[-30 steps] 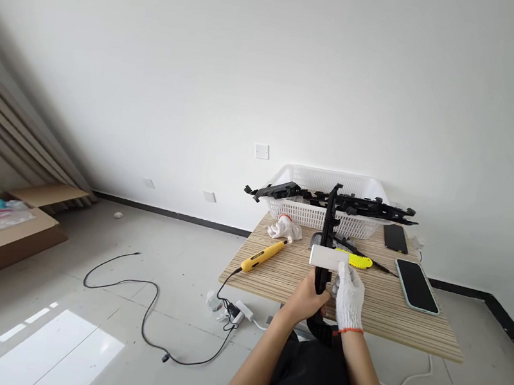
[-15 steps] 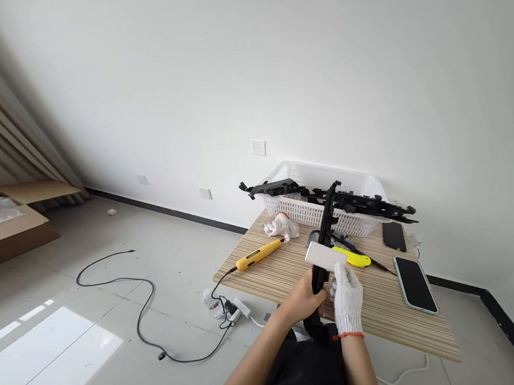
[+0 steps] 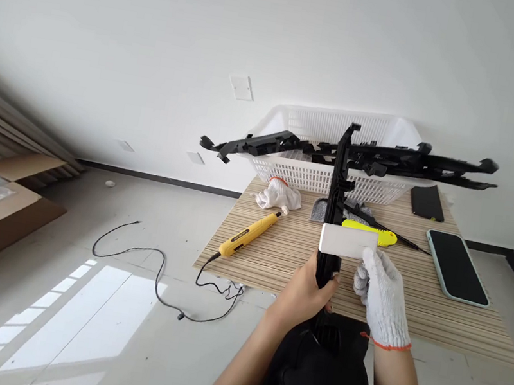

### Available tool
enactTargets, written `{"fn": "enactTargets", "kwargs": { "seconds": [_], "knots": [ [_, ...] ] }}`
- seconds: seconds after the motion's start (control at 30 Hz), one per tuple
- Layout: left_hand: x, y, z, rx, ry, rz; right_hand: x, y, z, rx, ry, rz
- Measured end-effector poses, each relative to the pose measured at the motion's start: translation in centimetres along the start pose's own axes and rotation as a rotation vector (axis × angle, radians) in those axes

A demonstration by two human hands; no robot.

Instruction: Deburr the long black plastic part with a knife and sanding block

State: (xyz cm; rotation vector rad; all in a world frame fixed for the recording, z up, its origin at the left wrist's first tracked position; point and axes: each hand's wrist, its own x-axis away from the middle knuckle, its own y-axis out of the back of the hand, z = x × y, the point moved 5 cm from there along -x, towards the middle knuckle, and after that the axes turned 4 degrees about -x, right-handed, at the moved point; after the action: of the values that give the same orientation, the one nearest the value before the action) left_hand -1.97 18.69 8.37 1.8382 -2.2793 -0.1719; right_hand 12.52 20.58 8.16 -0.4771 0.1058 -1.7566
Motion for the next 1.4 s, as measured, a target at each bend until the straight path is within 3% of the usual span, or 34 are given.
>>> {"fn": "enactTargets", "kwargs": {
  "seconds": [0.13, 0.43, 0.8, 0.93, 1.07, 1.2, 1.3, 1.4],
  "knots": [
    [-0.15, 0.06, -0.1, -0.019, 0.023, 0.018, 0.16, 0.09, 0.27, 0.034, -0.04, 0.0],
    [-0.33, 0.13, 0.11, 0.006, 0.034, 0.031, 0.22, 0.14, 0.34, 0.043, 0.025, -0.071],
    [-0.21, 0.12, 0.39, -0.009, 0.048, -0.004, 0.65, -0.35, 0.65, 0.192, 0.099, -0.049],
    [-0.18, 0.11, 0.23, -0.018, 0.036, -0.006, 0.65, -0.1, 0.65, 0.121, 0.135, -0.103],
    [-0.23, 0.13, 0.27, -0.012, 0.044, -0.001, 0.65, -0.15, 0.55, 0.241, 0.136, -0.085],
    [-0.24, 0.17, 0.3, 0.004, 0.031, -0.008, 0.73, -0.03, 0.54, 0.124, 0.134, -0.073],
    [-0.19, 0.15, 0.41, -0.007, 0.043, -0.005, 0.76, -0.34, 0.44, 0.228, 0.105, -0.003],
    [-0.16, 0.14, 0.31, 0.001, 0.034, -0.004, 0.74, -0.13, 0.54, 0.143, 0.102, -0.041]
  ]
}}
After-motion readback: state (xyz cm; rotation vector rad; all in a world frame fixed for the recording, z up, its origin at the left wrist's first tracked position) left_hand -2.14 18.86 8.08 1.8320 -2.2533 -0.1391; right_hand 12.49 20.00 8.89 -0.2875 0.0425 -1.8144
